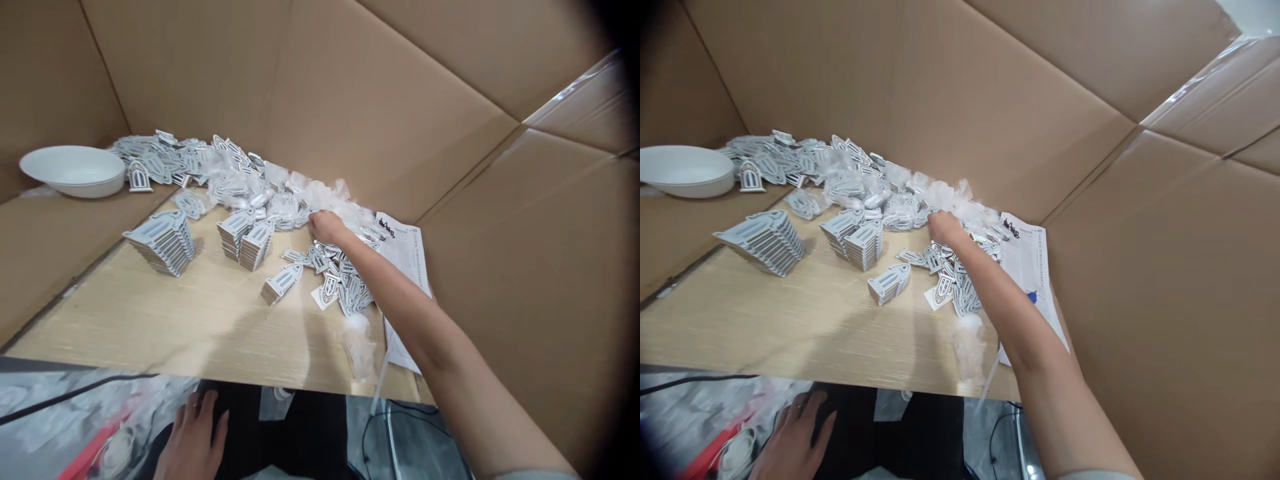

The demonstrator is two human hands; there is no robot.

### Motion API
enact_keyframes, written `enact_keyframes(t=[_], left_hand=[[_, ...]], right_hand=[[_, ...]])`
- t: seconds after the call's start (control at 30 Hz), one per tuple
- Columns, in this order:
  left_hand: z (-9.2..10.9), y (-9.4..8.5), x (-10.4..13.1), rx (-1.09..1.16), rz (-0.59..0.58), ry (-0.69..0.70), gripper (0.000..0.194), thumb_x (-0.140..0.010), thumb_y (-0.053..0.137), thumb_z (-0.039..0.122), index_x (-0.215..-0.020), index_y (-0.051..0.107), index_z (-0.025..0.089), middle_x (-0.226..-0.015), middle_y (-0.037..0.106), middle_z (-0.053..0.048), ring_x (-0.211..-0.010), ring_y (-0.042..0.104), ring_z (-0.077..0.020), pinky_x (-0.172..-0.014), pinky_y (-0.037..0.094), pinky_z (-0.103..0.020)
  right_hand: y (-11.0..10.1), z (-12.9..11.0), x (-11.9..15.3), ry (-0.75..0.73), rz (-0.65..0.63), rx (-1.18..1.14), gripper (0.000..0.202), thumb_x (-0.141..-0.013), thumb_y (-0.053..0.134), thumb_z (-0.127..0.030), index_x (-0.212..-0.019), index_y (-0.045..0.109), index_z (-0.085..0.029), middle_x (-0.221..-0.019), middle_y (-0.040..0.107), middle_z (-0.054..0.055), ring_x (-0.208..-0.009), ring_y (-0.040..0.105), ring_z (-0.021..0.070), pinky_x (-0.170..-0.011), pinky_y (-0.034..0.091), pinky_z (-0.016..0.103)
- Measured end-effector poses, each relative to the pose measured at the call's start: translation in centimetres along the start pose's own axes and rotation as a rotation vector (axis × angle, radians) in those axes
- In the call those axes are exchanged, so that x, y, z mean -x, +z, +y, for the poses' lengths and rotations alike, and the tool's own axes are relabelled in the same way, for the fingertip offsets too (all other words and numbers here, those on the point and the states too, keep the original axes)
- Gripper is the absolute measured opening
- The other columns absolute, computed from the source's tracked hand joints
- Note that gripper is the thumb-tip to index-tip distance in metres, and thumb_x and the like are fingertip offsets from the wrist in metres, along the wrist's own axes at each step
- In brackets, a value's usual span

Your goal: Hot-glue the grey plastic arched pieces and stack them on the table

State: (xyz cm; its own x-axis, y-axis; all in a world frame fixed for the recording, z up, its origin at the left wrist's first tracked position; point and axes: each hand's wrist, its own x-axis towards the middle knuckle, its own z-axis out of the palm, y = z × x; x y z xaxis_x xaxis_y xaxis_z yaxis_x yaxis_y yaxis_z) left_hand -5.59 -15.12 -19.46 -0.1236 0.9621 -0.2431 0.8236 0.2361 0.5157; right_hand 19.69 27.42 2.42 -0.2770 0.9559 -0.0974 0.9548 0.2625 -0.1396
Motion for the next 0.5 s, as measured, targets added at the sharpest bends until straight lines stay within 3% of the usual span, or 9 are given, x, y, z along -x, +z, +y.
enact_keyframes(t=[0.1,0.23,0.37,0.5], left_hand=[[-0.1,0.0,-0.1,-0.024,-0.006,0.002,0.069,-0.106,0.029,0.049,-0.138,0.070,0.004,-0.146,0.070,-0.032,-0.139,0.066,-0.0495,-0.115,0.056,-0.062],[-0.5,0.4,-0.3,-0.093,-0.016,0.032,0.071,-0.107,0.024,0.046,-0.141,0.070,0.004,-0.148,0.069,-0.031,-0.139,0.066,-0.0477,-0.113,0.058,-0.058],[-0.3,0.6,-0.4,-0.134,-0.016,0.046,0.075,-0.108,0.018,0.044,-0.144,0.069,0.002,-0.148,0.069,-0.031,-0.141,0.066,-0.0486,-0.110,0.059,-0.058],[-0.1,0.3,-0.4,-0.149,-0.003,0.062,0.073,-0.109,0.021,0.043,-0.142,0.072,0.002,-0.145,0.071,-0.030,-0.137,0.068,-0.0482,-0.107,0.060,-0.057]], right_hand=[[-0.2,0.6,-0.2,0.008,0.033,-0.048,0.038,-0.109,0.075,-0.039,-0.142,0.072,-0.021,-0.147,0.070,0.014,-0.124,0.074,0.0284,-0.104,0.065,0.049],[-2.6,3.7,1.2,0.013,0.152,-0.200,0.039,-0.109,0.076,-0.040,-0.141,0.071,-0.019,-0.143,0.072,0.013,-0.121,0.074,0.0282,-0.102,0.065,0.050],[-5.1,7.4,4.2,0.014,0.297,-0.464,0.022,-0.109,0.071,-0.041,-0.111,0.069,-0.020,-0.125,0.076,0.011,-0.106,0.073,0.0242,-0.092,0.064,0.043],[-5.8,9.6,7.8,-0.020,0.330,-0.752,0.031,-0.102,0.069,-0.050,-0.091,0.050,-0.028,-0.114,0.079,0.008,-0.094,0.072,0.0228,-0.078,0.062,0.039]])
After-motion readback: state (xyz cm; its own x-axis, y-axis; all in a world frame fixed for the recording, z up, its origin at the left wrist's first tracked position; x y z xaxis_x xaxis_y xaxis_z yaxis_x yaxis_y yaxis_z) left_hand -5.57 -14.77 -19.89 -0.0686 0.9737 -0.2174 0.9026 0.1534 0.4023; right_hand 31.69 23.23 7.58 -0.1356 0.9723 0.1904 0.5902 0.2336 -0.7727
